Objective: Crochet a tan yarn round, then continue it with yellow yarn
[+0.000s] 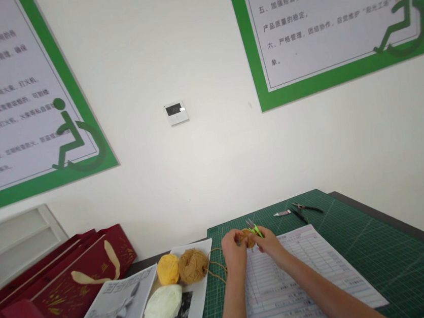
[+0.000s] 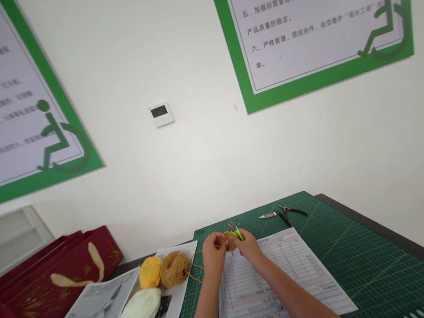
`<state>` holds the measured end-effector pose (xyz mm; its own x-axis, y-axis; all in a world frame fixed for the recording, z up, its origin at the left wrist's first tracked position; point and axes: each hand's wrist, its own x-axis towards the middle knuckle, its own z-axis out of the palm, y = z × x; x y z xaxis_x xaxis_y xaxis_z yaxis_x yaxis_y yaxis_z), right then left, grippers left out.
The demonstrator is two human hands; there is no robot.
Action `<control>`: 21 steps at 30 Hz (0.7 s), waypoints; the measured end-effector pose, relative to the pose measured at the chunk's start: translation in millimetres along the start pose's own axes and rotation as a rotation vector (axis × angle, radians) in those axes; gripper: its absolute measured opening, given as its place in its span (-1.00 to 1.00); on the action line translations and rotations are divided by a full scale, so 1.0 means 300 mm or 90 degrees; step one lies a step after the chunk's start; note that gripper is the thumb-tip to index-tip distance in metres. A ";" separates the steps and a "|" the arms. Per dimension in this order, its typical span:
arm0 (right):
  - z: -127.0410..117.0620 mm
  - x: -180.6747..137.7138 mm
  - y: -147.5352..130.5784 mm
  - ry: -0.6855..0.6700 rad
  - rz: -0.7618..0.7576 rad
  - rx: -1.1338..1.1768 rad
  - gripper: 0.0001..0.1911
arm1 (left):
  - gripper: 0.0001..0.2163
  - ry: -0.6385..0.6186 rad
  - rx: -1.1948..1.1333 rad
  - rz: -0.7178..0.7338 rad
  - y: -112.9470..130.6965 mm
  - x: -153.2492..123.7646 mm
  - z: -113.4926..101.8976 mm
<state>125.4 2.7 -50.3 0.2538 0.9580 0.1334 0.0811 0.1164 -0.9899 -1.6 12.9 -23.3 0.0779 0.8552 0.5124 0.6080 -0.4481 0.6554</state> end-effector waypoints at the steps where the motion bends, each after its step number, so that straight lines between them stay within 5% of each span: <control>1: 0.002 -0.004 -0.004 -0.011 0.014 0.022 -0.76 | -0.88 0.002 -0.004 -0.008 0.000 0.001 -0.001; 21: -0.006 -0.028 -0.031 -0.016 0.077 0.171 -0.71 | -0.86 -0.090 -0.039 -0.092 0.009 -0.002 -0.004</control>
<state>124.4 -6.9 -42.1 0.2219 0.9750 0.0152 -0.2076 0.0624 -0.9762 -0.9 10.7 -21.0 0.1058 0.9376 0.3311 0.5725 -0.3297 0.7507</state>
